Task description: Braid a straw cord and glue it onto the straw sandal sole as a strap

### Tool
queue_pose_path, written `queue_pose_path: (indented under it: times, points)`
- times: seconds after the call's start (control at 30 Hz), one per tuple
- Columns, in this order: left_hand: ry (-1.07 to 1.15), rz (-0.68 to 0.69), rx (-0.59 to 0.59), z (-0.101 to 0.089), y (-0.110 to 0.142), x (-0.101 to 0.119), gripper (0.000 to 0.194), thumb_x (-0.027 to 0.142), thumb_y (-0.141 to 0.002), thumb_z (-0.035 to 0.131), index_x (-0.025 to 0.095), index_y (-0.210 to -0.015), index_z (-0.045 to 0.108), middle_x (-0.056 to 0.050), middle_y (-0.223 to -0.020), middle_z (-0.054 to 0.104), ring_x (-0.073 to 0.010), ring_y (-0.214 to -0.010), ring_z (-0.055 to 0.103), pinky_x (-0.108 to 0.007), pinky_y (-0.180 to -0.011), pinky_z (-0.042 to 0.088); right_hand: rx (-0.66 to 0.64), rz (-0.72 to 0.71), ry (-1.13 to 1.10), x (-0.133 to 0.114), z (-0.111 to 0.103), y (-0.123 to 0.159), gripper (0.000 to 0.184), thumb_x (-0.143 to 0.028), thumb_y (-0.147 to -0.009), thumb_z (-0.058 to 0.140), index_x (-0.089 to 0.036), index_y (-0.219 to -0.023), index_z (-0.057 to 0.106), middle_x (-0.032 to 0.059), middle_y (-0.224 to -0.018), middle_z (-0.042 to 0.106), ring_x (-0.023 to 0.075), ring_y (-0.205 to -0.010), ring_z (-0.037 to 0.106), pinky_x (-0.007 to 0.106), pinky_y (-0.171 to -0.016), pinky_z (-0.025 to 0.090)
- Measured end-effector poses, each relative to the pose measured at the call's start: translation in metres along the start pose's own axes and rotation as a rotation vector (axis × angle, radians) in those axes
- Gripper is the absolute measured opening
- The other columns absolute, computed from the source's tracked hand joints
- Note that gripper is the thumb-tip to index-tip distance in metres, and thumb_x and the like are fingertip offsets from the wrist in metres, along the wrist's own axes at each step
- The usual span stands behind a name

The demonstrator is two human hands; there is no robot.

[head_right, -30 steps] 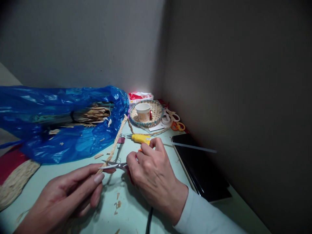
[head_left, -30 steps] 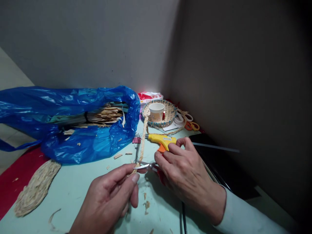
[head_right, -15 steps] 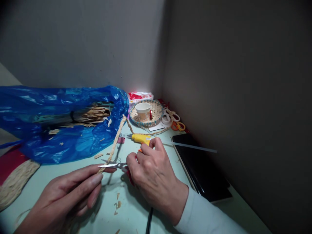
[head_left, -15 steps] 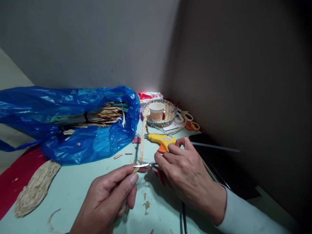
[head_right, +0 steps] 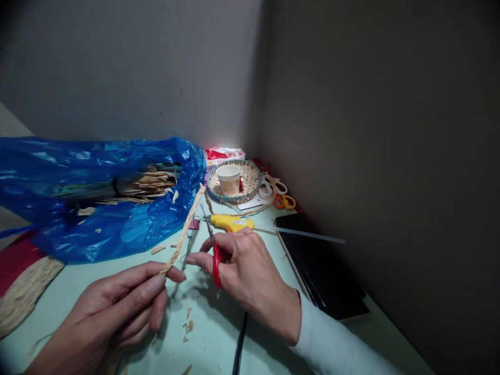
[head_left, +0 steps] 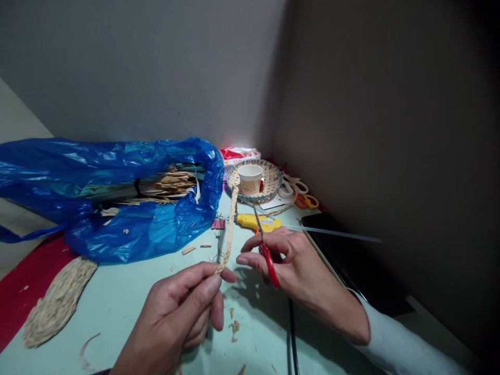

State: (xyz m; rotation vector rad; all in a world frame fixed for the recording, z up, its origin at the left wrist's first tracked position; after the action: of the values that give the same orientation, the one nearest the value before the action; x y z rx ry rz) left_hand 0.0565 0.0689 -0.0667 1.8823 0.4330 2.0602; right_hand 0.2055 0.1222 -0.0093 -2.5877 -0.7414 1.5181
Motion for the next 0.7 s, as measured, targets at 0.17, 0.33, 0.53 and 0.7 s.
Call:
queue_pose_path:
  times: [0.17, 0.33, 0.53, 0.7]
  points:
    - [-0.046, -0.057, -0.166, 0.02, -0.002, -0.014, 0.034, 0.049, -0.078, 0.075, 0.016, -0.075, 0.071, 0.001, -0.051, 0.061, -0.0019, -0.04, 0.022, -0.021, -0.042, 0.009, -0.258, 0.317, -0.751, 0.007, 0.04, 0.009, 0.036, -0.051, -0.081, 0.076, -0.018, -0.073, 0.063, -0.0023, -0.061, 0.06, 0.0093, -0.05, 0.045, 0.023, -0.049, 0.032]
    - [-0.057, -0.002, -0.132, 0.012, -0.009, -0.012, 0.036, 0.051, -0.078, 0.075, 0.017, -0.088, 0.074, -0.003, -0.063, 0.069, -0.0028, -0.041, 0.03, -0.02, -0.041, 0.015, 0.043, 0.312, -0.689, 0.026, 0.006, 0.001, 0.031, -0.041, -0.081, 0.078, -0.016, -0.07, 0.062, -0.0055, -0.052, 0.054, 0.007, -0.048, 0.04, 0.022, -0.049, 0.029]
    - [-0.068, 0.005, -0.107, 0.006, -0.011, -0.009, 0.04, 0.055, -0.075, 0.076, 0.017, -0.09, 0.075, -0.004, -0.062, 0.068, -0.0046, -0.045, 0.031, -0.023, -0.046, 0.013, 0.112, 0.256, -0.685, 0.033, -0.01, -0.004, 0.029, -0.041, -0.087, 0.073, -0.016, -0.077, 0.064, -0.0048, -0.058, 0.056, 0.0067, -0.05, 0.038, 0.022, -0.05, 0.028]
    - [-0.086, 0.019, -0.052, 0.0, -0.008, -0.004, 0.045, 0.059, -0.072, 0.078, 0.018, -0.092, 0.075, 0.001, -0.053, 0.061, -0.0055, -0.046, 0.026, -0.025, -0.047, 0.01, 0.14, 0.259, -0.674, 0.035, -0.012, -0.001, 0.032, -0.045, -0.089, 0.071, -0.016, -0.079, 0.065, -0.0023, -0.066, 0.061, 0.0061, -0.051, 0.04, 0.022, -0.051, 0.029]
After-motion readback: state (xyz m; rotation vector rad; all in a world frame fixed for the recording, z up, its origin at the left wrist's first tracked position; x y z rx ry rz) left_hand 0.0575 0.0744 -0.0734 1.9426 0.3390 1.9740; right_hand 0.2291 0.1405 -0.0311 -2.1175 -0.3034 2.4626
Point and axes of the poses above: each hand's wrist, its own y-axis away from the middle knuckle, its own z-axis out of the palm, x = y × z, the point moved 10 cm from there along -y, towards the middle knuckle
